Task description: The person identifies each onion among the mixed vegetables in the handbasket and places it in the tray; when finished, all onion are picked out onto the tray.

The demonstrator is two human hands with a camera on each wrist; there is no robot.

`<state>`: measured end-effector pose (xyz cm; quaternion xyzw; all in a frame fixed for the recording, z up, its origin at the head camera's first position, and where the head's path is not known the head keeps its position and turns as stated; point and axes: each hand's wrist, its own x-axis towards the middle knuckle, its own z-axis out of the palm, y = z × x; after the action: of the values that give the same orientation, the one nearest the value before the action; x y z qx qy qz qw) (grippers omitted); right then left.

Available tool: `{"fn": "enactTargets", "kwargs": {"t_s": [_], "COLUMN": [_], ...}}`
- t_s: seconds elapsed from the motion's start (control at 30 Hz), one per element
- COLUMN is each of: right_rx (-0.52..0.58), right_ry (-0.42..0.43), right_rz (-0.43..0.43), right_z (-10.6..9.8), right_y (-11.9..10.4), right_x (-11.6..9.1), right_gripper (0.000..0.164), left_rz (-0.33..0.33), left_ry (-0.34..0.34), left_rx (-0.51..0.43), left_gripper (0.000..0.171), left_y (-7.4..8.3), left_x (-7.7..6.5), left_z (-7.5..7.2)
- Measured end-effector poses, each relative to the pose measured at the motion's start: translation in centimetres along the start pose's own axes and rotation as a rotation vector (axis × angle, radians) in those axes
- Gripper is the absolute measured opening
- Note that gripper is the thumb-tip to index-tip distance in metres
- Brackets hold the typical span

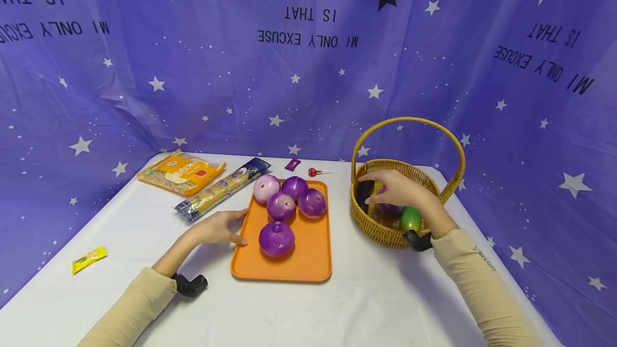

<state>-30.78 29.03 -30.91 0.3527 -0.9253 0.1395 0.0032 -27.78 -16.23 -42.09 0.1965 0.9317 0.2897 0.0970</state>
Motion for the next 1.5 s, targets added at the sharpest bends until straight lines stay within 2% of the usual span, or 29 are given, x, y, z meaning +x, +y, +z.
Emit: {"fn": "enactTargets", "kwargs": {"t_s": [0.23, 0.5, 0.7, 0.83, 1.03, 1.27, 1.5], "right_rx": [0.028, 0.088, 0.148, 0.111, 0.079, 0.079, 0.089], "right_ry": [-0.114, -0.236, -0.276, -0.307, -0.291, -0.264, -0.15], "right_rz": [0.136, 0.218, 0.202, 0.164, 0.171, 0.18, 0.17], "right_z": [-1.4, -1.5, -0.6, 0.1, 0.6, 0.7, 0.1], "right_y": [3.4, 6.5, 7.9, 8.2, 8.1, 7.9, 7.3], "right_x": [0.4, 1.0, 1.3, 1.5, 1.6, 1.5, 0.7], "right_gripper": [0.055, 0.054, 0.055, 0.052, 0.047, 0.048, 0.052], "left_rz": [-0.004, 0.008, 0.014, 0.012, 0.016, 0.033, 0.035], "left_ry": [0.0, 0.007, 0.023, 0.02, 0.02, 0.024, 0.022], "left_rx": [0.003, 0.014, 0.024, 0.023, 0.017, 0.022, 0.025], "left_gripper": [0.091, 0.09, 0.091, 0.091, 0.091, 0.091, 0.091], "left_y": [-0.2, -0.1, 0.0, 0.1, 0.0, -0.2, -0.2], "left_x": [0.0, 0.0, -0.1, -0.1, -0.1, -0.1, 0.0], "left_z": [0.0, 0.1, 0.2, 0.2, 0.1, 0.2, 0.1]}}
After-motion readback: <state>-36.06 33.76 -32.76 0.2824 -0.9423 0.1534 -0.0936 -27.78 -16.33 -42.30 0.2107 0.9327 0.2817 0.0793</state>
